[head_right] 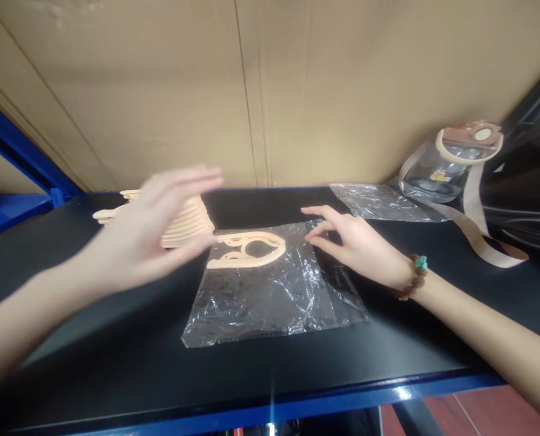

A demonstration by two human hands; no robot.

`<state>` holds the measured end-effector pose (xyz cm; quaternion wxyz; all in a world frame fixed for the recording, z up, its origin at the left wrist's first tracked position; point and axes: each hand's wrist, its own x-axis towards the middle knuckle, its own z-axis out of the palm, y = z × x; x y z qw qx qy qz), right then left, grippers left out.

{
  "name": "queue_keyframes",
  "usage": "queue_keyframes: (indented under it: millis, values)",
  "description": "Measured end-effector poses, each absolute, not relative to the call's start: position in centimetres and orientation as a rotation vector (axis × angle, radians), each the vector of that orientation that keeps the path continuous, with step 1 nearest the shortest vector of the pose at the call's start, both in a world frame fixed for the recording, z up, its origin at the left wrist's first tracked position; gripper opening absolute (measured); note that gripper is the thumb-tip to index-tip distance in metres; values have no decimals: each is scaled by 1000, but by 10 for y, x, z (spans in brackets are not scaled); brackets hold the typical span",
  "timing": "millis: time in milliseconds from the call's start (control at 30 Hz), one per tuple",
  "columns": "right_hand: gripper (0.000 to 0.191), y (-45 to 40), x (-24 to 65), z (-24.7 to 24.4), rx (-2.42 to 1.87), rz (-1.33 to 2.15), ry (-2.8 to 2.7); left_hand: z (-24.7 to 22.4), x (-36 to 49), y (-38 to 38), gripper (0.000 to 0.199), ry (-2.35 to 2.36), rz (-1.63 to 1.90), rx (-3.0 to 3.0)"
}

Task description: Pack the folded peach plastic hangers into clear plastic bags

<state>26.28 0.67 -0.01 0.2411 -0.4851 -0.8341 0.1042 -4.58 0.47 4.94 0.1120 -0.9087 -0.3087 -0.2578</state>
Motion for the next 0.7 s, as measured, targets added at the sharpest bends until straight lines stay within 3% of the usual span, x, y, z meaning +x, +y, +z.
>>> queue_keyframes:
  millis: [167,300,433,700]
  values:
    - [42,8,269,3,-1339,249,-2235,79,-104,36,71,-1211,-695,-2643]
    - [41,7,267,2,-1310,240,-2288,75,-168,70,99,-1645,-449,-2623]
    - [44,6,265,0,-1326,255,-2328,69,-203,86,88,-1703,-273,-2683]
    - [43,6,266,1,-1335,253,-2283,69,-185,76,87,-1800,-311,-2678]
